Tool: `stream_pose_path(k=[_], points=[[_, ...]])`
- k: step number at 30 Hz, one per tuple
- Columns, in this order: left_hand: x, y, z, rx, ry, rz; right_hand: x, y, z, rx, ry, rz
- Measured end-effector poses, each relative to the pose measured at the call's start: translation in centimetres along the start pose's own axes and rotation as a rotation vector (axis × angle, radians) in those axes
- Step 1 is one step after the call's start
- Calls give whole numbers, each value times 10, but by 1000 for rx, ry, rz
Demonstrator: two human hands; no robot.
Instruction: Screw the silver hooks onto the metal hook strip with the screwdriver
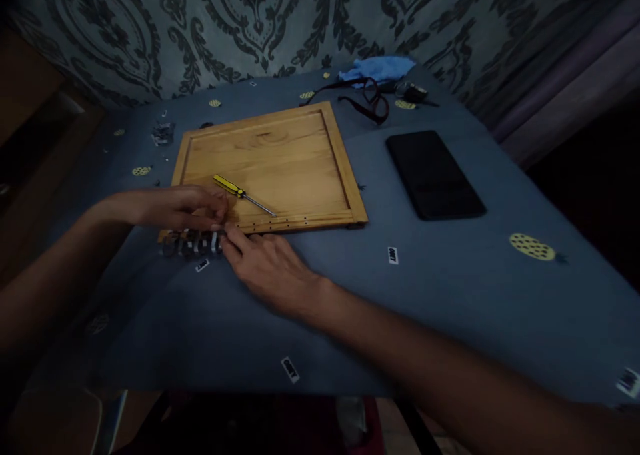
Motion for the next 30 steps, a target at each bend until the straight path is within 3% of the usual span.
stream_pose_path(k=[4, 11, 13, 16, 20, 30], points=[[-4, 3, 15, 82, 64, 51, 0, 0, 1, -9, -1, 16], [-15, 2, 51, 467, 183, 111, 0, -2, 3, 6, 0, 5], [-17, -2, 56, 527, 212, 152, 1, -3, 3, 6, 3, 24], [-17, -7, 63, 558, 145, 206, 0, -3, 3, 35, 20, 51], [-15, -17, 67, 516, 42, 79, 0, -2, 2, 64, 41, 79], [-9, -48, 55, 637, 65, -221, 0, -1, 4, 94, 45, 94]])
Point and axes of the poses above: each hand's wrist, its own z-axis away from the middle knuckle, its own y-axis out of the back of the hand, x = y × z, the point moved 6 cm from there along -z, towards the middle knuckle, and after that the axes turned 14 degrees about y, right-handed, at the moved point
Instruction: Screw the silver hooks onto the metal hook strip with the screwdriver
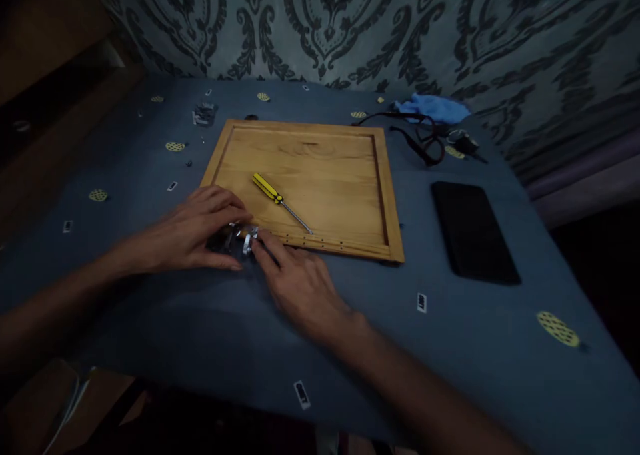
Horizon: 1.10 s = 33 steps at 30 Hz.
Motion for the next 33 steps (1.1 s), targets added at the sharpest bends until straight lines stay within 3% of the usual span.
stream_pose_path(k=[20, 33], points=[[3, -12, -3, 58, 90, 34, 0, -1, 1, -31, -20, -22], [6, -10, -5, 12, 101, 32, 0, -2, 1, -47, -29, -43]])
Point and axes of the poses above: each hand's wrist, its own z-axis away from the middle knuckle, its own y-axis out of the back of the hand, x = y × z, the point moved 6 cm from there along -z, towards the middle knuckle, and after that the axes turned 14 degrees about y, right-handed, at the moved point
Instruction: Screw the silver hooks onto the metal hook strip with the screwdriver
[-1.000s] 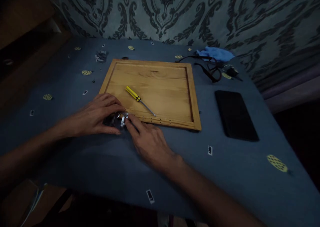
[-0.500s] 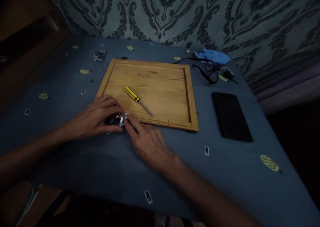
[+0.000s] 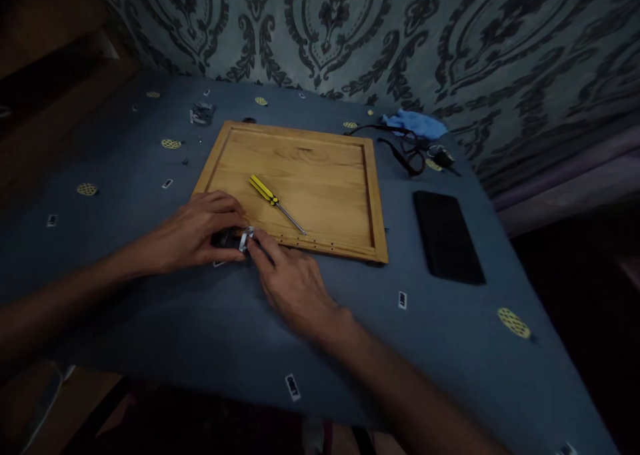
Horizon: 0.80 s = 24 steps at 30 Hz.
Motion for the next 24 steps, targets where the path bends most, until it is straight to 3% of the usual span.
stream_pose_path(k=[7, 24], points=[[-1, 0, 0, 2, -7, 4, 2, 0, 0, 51, -35, -27], [3, 1, 0, -5, 19, -32, 1, 2, -6, 25, -35, -45]])
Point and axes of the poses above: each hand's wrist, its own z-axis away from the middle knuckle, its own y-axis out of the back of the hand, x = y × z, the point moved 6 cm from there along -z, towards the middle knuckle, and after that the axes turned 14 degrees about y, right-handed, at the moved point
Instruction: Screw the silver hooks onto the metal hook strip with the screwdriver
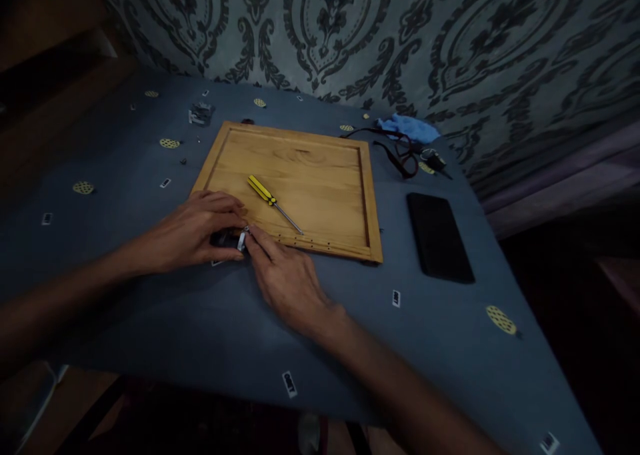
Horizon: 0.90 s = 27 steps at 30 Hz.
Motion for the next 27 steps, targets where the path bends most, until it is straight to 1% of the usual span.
stream_pose_path(k=[7, 16, 19, 21, 23, 27], points=[[0, -1, 0, 13, -14, -40, 1, -2, 0, 19, -3, 25], [1, 0, 3, 93, -53, -100, 1, 0, -1, 31, -3, 13], [-1, 0, 3, 98, -59, -93, 1, 0, -1, 30, 3, 11], [-5, 4, 3, 101, -56, -76, 2, 0, -1, 29, 5, 7], [-11, 13, 2, 110, -31, -34, 2, 0, -2, 34, 7, 0], [-25, 31, -13, 124, 26, 100, 2, 0, -2, 46, 6, -5]])
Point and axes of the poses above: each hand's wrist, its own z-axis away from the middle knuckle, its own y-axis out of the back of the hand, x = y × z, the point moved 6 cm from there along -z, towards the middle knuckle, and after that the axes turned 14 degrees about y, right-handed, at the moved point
